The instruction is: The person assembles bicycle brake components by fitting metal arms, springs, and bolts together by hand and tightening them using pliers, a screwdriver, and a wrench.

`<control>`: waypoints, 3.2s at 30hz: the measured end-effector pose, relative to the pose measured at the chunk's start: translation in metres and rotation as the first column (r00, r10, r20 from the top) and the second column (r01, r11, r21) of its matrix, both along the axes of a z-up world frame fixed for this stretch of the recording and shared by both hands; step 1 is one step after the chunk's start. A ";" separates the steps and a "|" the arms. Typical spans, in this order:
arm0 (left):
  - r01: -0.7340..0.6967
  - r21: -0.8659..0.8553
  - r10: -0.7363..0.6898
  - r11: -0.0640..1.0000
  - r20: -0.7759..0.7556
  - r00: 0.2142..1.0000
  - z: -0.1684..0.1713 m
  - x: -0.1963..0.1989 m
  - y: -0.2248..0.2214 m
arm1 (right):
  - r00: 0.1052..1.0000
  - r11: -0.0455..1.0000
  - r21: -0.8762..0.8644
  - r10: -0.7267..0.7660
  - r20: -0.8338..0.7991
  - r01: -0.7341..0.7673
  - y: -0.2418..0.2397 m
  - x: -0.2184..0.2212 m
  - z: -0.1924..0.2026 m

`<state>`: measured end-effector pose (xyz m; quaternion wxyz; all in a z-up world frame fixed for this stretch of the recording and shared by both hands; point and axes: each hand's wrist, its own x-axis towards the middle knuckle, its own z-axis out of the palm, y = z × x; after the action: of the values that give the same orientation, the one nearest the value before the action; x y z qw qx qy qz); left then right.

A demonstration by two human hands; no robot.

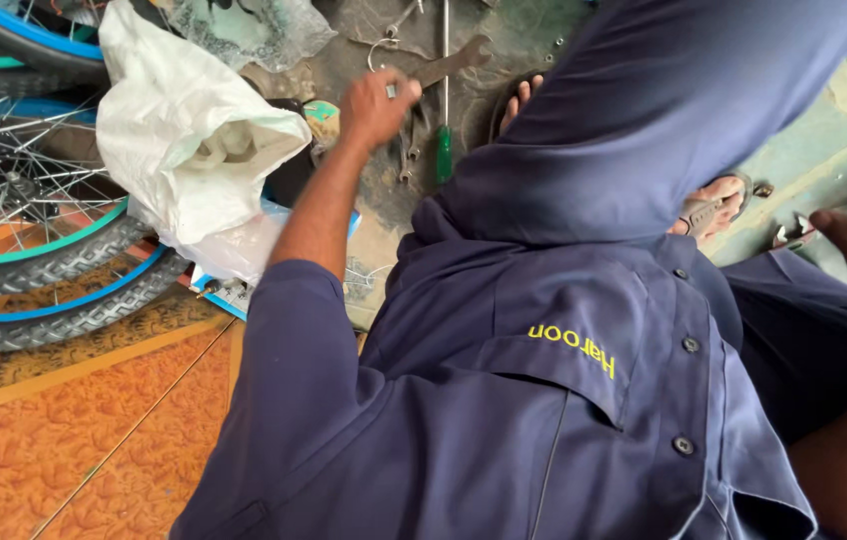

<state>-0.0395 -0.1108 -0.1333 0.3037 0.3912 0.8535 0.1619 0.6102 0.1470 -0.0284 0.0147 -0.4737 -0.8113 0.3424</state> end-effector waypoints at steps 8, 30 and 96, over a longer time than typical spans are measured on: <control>-0.065 -0.207 0.045 0.976 -0.098 0.994 -0.029 0.040 -0.036 | 0.996 1.000 0.001 -0.020 0.086 0.020 -0.008 -0.026 0.025; -0.077 0.050 0.080 0.996 -0.083 0.993 0.051 0.016 0.028 | 0.997 0.999 0.033 -0.005 0.075 0.003 -0.007 -0.086 0.078; 0.500 0.685 -0.808 0.530 0.228 0.544 0.227 0.253 0.251 | 0.935 0.769 0.549 -0.180 -0.305 0.327 0.014 -0.161 0.166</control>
<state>0.2135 0.1400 0.0939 0.4369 0.7030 0.4276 0.3633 0.4489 0.1610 0.1374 0.3036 -0.5072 -0.7975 0.1206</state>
